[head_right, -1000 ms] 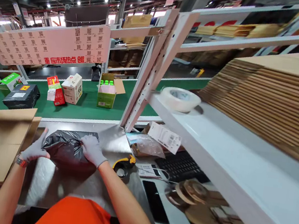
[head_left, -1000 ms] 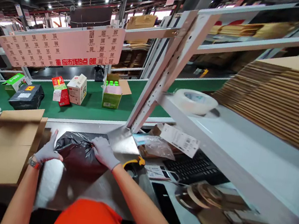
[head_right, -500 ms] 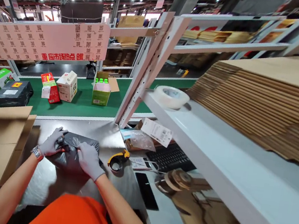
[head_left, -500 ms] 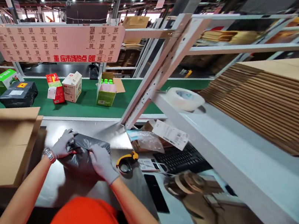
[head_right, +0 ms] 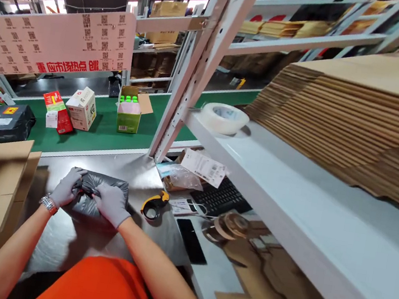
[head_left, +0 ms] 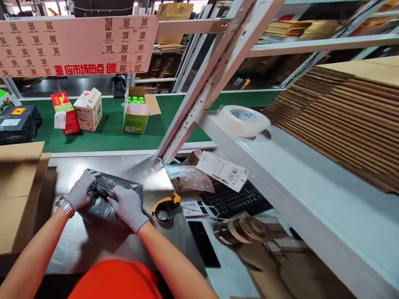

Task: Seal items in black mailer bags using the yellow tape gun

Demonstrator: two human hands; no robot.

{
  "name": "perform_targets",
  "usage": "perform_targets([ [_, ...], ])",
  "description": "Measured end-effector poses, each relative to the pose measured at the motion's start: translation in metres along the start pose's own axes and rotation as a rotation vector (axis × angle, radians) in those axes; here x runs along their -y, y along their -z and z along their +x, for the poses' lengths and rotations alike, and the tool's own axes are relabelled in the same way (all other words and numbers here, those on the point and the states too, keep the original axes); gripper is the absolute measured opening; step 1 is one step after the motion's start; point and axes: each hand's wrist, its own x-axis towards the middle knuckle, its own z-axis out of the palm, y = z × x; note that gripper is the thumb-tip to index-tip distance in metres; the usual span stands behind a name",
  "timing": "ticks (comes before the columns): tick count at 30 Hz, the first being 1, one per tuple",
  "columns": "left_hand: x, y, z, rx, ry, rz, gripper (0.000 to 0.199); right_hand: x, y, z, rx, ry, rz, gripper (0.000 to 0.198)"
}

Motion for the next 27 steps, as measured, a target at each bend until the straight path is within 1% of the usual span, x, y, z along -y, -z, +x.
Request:
perform_targets([
  [2,-0.004,-0.003,-0.002,-0.008,0.022,0.032,0.058,-0.001,0.0,0.0,0.02,0.024,-0.015,0.028],
  [3,-0.007,-0.005,-0.003,-0.015,0.037,0.049,0.062,-0.001,0.0,0.0,0.027,0.035,-0.02,0.029],
  [6,-0.015,-0.011,-0.007,-0.02,0.082,0.106,0.082,0.001,0.0,-0.001,0.031,0.065,-0.036,0.029],
  [7,-0.018,-0.014,-0.008,-0.015,0.088,0.129,0.086,0.001,0.0,-0.001,0.029,0.077,-0.04,0.029],
  [9,-0.024,-0.017,-0.01,-0.006,0.083,0.177,0.085,0.003,-0.001,-0.002,0.022,0.103,-0.052,0.028],
  [12,-0.034,-0.022,-0.011,-0.011,0.074,0.238,0.07,0.004,-0.002,-0.004,0.017,0.133,-0.075,0.029],
  [14,-0.038,-0.026,-0.01,-0.02,0.088,0.261,0.066,0.006,-0.003,-0.004,0.015,0.14,-0.074,0.032],
  [16,-0.04,-0.03,-0.008,-0.032,0.116,0.272,0.068,0.007,-0.002,-0.004,-0.004,0.136,-0.055,0.033],
  [19,-0.041,-0.036,-0.007,-0.035,0.14,0.248,0.078,0.009,-0.001,-0.003,-0.02,0.115,0.006,0.033],
  [21,-0.043,-0.038,-0.009,-0.031,0.132,0.196,0.087,0.006,0.0,-0.005,-0.038,0.121,0.127,0.036],
  [22,-0.044,-0.038,-0.011,-0.037,0.126,0.162,0.093,0.002,-0.001,-0.007,-0.069,0.147,0.232,0.041],
  [23,-0.046,-0.037,-0.016,-0.053,0.123,0.124,0.097,-0.006,-0.002,-0.01,-0.136,0.179,0.357,0.045],
  [25,-0.05,-0.032,-0.029,-0.12,0.14,0.052,0.103,-0.031,-0.008,-0.019,-0.354,0.193,0.597,0.05],
  [26,-0.052,-0.028,-0.038,-0.166,0.165,0.021,0.105,-0.048,-0.013,-0.024,-0.488,0.146,0.68,0.051],
  [27,-0.053,-0.023,-0.048,-0.222,0.2,-0.005,0.105,-0.069,-0.019,-0.03,-0.615,0.052,0.729,0.051],
])
